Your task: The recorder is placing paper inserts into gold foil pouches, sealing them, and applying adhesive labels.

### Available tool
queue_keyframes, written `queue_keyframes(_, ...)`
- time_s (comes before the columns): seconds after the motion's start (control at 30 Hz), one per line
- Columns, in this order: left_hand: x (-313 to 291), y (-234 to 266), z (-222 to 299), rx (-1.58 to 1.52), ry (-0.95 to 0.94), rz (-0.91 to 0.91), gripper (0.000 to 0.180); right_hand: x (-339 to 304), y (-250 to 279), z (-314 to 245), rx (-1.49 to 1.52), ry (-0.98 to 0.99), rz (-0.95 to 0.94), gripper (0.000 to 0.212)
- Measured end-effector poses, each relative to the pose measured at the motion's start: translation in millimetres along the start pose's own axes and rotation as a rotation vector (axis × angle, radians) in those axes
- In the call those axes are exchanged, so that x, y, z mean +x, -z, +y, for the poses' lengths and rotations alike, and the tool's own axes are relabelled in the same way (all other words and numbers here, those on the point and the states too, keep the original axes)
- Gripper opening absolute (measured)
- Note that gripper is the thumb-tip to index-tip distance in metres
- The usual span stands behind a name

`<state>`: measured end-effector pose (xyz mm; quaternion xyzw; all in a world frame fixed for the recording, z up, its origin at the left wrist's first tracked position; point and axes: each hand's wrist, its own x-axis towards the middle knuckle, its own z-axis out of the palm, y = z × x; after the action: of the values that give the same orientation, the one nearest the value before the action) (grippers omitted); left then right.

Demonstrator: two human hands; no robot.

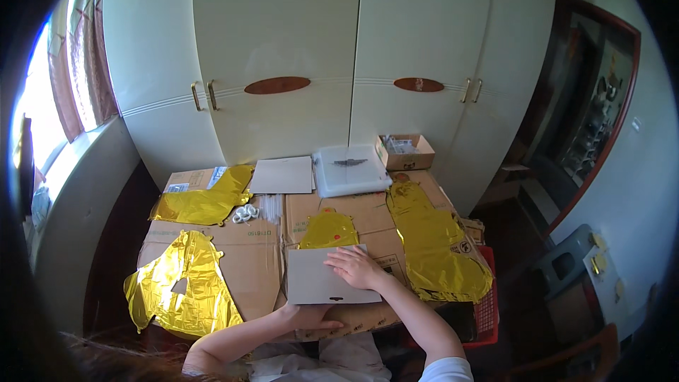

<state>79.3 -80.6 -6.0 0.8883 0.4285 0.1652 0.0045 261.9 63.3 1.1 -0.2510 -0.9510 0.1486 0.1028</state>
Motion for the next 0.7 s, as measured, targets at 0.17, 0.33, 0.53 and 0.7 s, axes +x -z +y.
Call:
queue_keyframes(0.17,-9,34,28,0.214,-0.052,0.082,0.067,1,-6,1,-0.022,0.014,0.022,0.037)
queue_keyframes(0.33,-18,66,54,0.007,0.008,-0.253,0.049,-4,-14,1,-0.091,0.027,0.068,0.039)
queue_keyframes(0.53,-1,53,36,0.033,0.163,-0.031,0.044,-5,-15,-4,-0.139,0.037,0.108,0.039)
queue_keyframes(0.7,5,1,-6,0.094,0.259,0.131,0.053,-7,-16,0,-0.173,0.089,0.188,0.039)
